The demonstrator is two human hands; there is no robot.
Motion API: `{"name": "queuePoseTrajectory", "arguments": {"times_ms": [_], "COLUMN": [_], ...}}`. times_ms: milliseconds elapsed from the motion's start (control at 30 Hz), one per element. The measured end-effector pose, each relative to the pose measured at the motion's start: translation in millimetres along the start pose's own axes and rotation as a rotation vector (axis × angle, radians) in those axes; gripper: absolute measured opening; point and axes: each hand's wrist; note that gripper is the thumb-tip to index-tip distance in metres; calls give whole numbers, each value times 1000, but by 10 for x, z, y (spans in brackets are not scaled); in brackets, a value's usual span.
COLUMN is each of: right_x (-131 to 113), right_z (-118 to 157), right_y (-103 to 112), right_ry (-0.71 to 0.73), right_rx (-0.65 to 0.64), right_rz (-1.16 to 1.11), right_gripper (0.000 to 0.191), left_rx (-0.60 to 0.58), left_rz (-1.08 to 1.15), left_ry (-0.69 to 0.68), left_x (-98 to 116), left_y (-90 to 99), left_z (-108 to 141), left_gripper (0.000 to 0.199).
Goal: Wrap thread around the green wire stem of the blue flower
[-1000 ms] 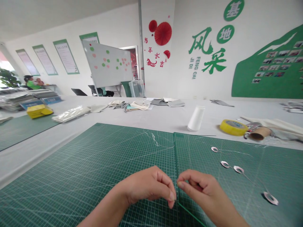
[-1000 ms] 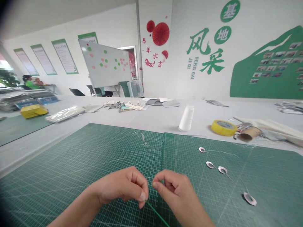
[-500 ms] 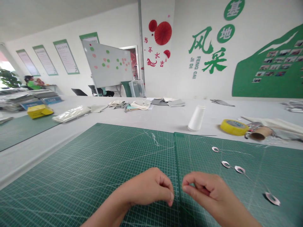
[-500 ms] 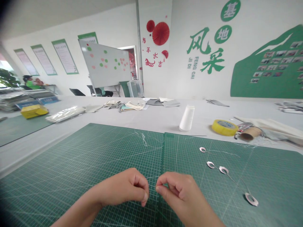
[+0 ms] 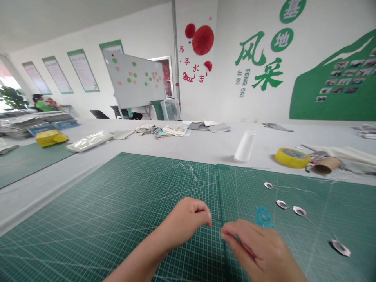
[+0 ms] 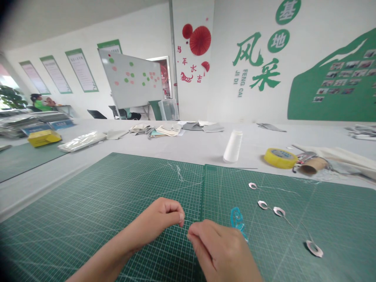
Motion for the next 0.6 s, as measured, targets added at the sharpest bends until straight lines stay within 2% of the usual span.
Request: {"name": "queuePoseTrajectory", "arguments": {"times_ms": [167, 500, 600], "right_x": [15, 22, 44], "right_z": [2, -21, -35], "right_y": [-50, -97, -120], "right_ry": [-45, -168, -246], "right_rx": [32, 76, 90], "right_rz": [-22, -49, -115], "right_gripper": [19, 22, 22], "left_rx": [45, -63, -95], "left_rz": [117, 452, 508], "left_ry": [46, 51, 48], "left_x": [87, 24, 26], "left_y": [14, 13, 16], "left_z": [18, 29, 33], "left_gripper": [16, 17, 15]}}
Point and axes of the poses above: each hand's wrist, its own z-axis away from the middle knuckle, its own y-axis out of the back of the hand, x = y × z, and after that the axes turned 11 degrees about -z, right-handed
